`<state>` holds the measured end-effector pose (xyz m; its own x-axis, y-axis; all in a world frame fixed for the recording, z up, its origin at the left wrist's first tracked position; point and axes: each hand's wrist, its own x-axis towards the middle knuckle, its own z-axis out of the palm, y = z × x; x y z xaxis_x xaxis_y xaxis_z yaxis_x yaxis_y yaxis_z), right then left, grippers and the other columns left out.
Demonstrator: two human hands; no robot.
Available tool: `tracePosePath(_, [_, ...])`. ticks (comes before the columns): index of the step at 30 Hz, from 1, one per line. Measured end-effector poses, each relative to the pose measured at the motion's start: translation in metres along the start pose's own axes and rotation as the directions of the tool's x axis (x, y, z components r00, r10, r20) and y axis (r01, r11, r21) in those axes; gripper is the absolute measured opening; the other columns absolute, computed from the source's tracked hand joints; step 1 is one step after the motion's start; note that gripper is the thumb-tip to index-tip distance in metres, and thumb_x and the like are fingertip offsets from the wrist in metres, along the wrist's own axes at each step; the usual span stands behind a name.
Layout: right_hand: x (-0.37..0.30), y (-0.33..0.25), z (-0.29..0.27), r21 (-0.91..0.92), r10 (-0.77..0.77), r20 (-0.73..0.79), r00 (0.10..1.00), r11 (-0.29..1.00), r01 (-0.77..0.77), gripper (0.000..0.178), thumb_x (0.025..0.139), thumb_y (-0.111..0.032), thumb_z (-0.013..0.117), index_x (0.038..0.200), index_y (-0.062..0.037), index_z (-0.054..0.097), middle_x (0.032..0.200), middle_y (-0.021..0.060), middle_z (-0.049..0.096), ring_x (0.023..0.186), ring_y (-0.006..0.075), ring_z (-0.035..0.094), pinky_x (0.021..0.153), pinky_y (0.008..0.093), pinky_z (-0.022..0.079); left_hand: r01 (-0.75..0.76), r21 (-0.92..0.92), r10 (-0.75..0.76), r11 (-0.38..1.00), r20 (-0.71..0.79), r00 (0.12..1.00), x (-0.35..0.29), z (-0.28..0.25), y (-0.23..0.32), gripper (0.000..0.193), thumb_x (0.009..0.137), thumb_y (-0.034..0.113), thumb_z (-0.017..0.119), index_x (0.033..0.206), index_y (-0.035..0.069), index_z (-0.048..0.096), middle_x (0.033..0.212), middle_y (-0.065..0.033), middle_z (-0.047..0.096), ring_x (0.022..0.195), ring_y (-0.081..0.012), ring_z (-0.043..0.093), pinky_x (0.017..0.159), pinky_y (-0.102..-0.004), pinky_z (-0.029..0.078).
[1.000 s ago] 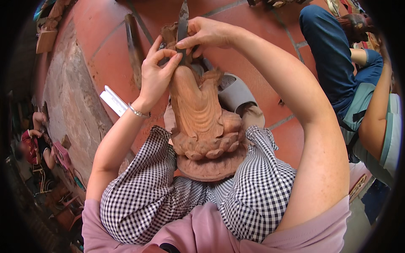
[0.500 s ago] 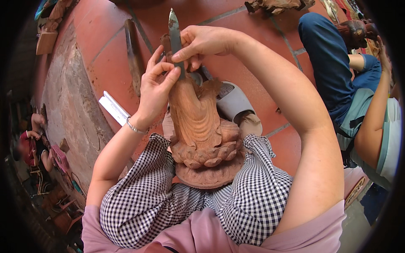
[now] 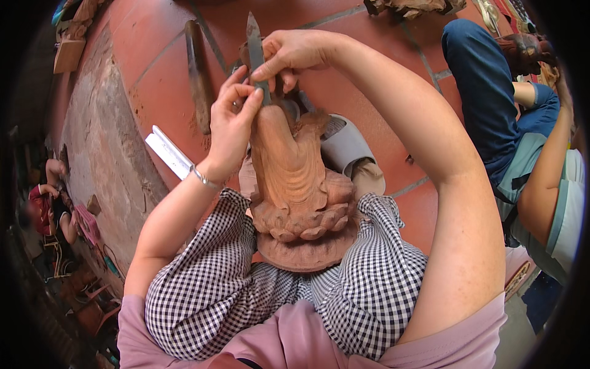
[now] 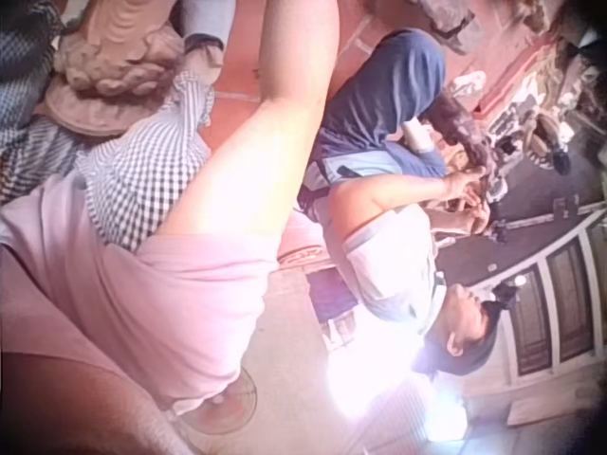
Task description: The person carves a wooden sculpture using a chisel and mallet. They hold the sculpture steady with one hand while striking the chisel with the other to shape the surface.
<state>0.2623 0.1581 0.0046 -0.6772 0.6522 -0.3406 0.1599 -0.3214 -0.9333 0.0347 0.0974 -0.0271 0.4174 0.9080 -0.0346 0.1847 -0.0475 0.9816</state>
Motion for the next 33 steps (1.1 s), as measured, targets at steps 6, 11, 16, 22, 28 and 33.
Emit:
tracePosePath(6, [0.005, -0.022, 0.007, -0.286, -0.001, -0.081, 0.997, 0.958, -0.023, 0.023, 0.09, -0.023, 0.075, 0.088, -0.0009, 0.068, 0.076, 0.0068, 0.072, 0.054, 0.0099, 0.062, 0.05, 0.0229, 0.05, -0.03, -0.151, 0.013, 0.988, -0.109, 0.994, -0.002, 0.003, 0.0, 0.017, 0.093, 0.018, 0.072, 0.093, 0.002, 0.067, 0.149, -0.0186, 0.046, 0.128, -0.0249, 0.056, 0.099, -0.0361, 0.05])
tracePosePath(11, [0.013, -0.028, 0.002, -0.399, 0.026, -0.103, 0.994, 0.914, -0.065, 0.025, 0.088, -0.023, 0.076, 0.086, -0.0001, 0.067, 0.074, 0.008, 0.071, 0.054, 0.0114, 0.062, 0.049, 0.0242, 0.049, -0.004, -0.136, -0.012, 0.991, -0.114, 0.993, 0.006, 0.005, -0.005, 0.017, 0.095, 0.017, 0.07, 0.093, 0.001, 0.066, 0.149, -0.0197, 0.047, 0.132, -0.0259, 0.052, 0.102, -0.036, 0.049])
tracePosePath(16, [0.005, -0.043, 0.015, -0.381, 0.018, -0.038, 0.999, 0.924, -0.031, 0.026, 0.087, -0.024, 0.073, 0.092, 0.0003, 0.067, 0.076, 0.0086, 0.072, 0.053, 0.012, 0.06, 0.052, 0.0256, 0.05, -0.06, -0.189, 0.03, 0.98, -0.16, 0.987, -0.006, 0.006, -0.001, 0.017, 0.093, 0.017, 0.071, 0.094, 0.001, 0.067, 0.147, -0.0235, 0.049, 0.136, -0.0303, 0.049, 0.104, -0.0391, 0.046])
tracePosePath(22, [0.005, -0.012, 0.005, -0.208, 0.005, -0.04, 0.999, 0.978, -0.013, 0.023, 0.089, -0.024, 0.072, 0.091, -0.0013, 0.068, 0.076, 0.0068, 0.071, 0.055, 0.0101, 0.062, 0.053, 0.024, 0.051, -0.06, 0.082, 0.07, 0.995, -0.12, 0.99, 0.007, 0.003, -0.007, 0.021, 0.094, 0.022, 0.071, 0.095, 0.002, 0.066, 0.149, -0.024, 0.046, 0.136, -0.0312, 0.049, 0.104, -0.0398, 0.045])
tracePosePath(28, [-0.003, -0.027, 0.028, -0.118, 0.007, -0.149, 0.989, 0.993, -0.025, 0.024, 0.093, -0.023, 0.069, 0.094, 0.0017, 0.067, 0.073, 0.0081, 0.07, 0.055, 0.0096, 0.065, 0.048, 0.0217, 0.052, -0.373, 0.205, 0.418, 0.905, -0.264, 0.869, 0.024, -0.016, 0.012, 0.025, 0.09, 0.002, 0.067, 0.115, 0.004, 0.064, 0.149, -0.0202, 0.042, 0.129, -0.0308, 0.052, 0.103, -0.0404, 0.048])
tracePosePath(33, [-0.02, -0.043, 0.058, 0.168, 0.147, -0.115, 0.982, 0.978, -0.126, 0.033, 0.094, -0.023, 0.067, 0.076, 0.0038, 0.067, 0.061, 0.0146, 0.067, 0.042, 0.0135, 0.062, 0.037, 0.0216, 0.047, -0.746, 0.642, 0.83, 0.175, 0.312, 0.463, 0.052, -0.042, 0.04, 0.033, 0.075, 0.0, 0.07, 0.108, 0.003, 0.074, 0.102, -0.0108, 0.072, 0.099, -0.0276, 0.071, 0.086, -0.0341, 0.06])
